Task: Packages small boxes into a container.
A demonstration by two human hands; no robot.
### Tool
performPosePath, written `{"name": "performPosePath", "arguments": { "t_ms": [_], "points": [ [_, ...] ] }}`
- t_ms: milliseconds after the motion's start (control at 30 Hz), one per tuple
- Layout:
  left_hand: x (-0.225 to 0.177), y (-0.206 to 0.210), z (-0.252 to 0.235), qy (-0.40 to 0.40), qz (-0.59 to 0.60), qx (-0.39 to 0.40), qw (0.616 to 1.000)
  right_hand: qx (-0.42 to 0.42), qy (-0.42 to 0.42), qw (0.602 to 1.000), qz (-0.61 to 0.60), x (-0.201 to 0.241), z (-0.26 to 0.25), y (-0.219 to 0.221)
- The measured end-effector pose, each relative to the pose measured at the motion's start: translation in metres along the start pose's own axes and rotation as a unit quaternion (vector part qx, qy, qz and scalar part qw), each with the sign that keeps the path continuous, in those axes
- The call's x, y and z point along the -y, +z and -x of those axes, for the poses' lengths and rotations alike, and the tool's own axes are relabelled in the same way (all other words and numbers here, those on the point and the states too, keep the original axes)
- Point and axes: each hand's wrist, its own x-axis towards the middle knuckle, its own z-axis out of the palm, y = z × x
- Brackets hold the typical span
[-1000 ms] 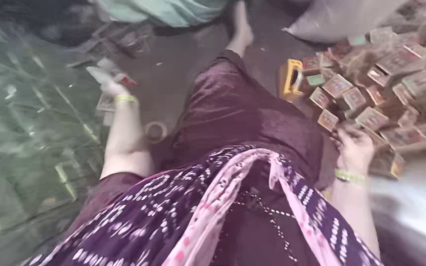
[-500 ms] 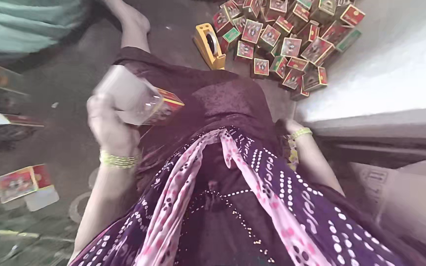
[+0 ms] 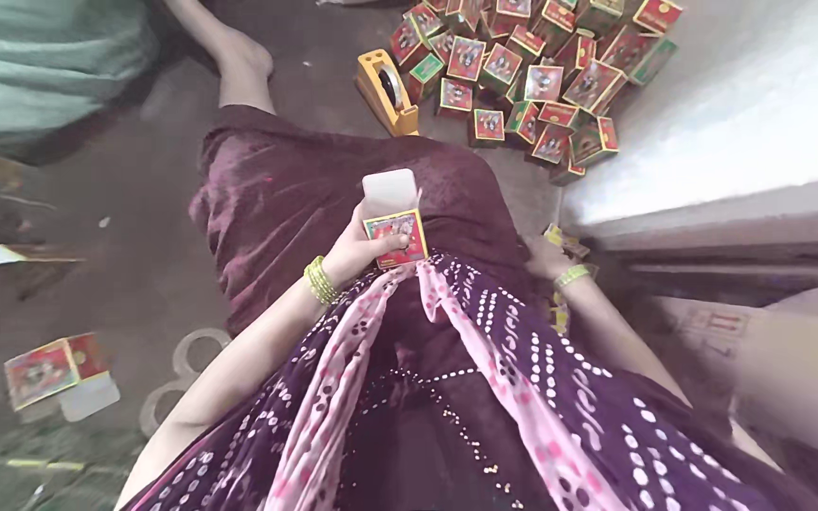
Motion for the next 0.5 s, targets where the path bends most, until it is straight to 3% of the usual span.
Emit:
{"name": "performPosePath", "arguments": {
  "t_ms": [100,233,333,367,400,433,500],
  "points": [
    [0.002,-0.007,0.000,0.004,-0.008,-0.040,0.999,-0.078,0.003,0.996,0.039,0.004,0.039,0.025],
    [0.013,-0.015,-0.008,0.019,0.032,-0.033,0.999,-0.240,0.034,0.970,0.001,-0.025,0.088,0.105],
    [0.018,-0.015,-0.013,0.022,0.028,-0.023,0.999,-0.210,0.110,0.971,-0.020,-0.027,0.102,0.143],
    [0.018,-0.014,-0.014,0.022,0.031,-0.018,0.999,-0.239,0.110,0.964,-0.037,-0.027,0.098,0.152],
    [0.018,-0.014,-0.015,0.019,0.035,-0.016,0.999,-0.287,0.098,0.951,-0.055,-0.022,0.093,0.152],
    [0.017,-0.013,-0.015,0.014,0.031,-0.019,0.999,-0.280,0.102,0.951,-0.078,-0.007,0.096,0.132],
    [0.016,-0.012,-0.012,0.007,0.023,-0.024,0.999,-0.132,0.135,0.977,-0.095,0.026,0.104,0.066]
  ]
}}
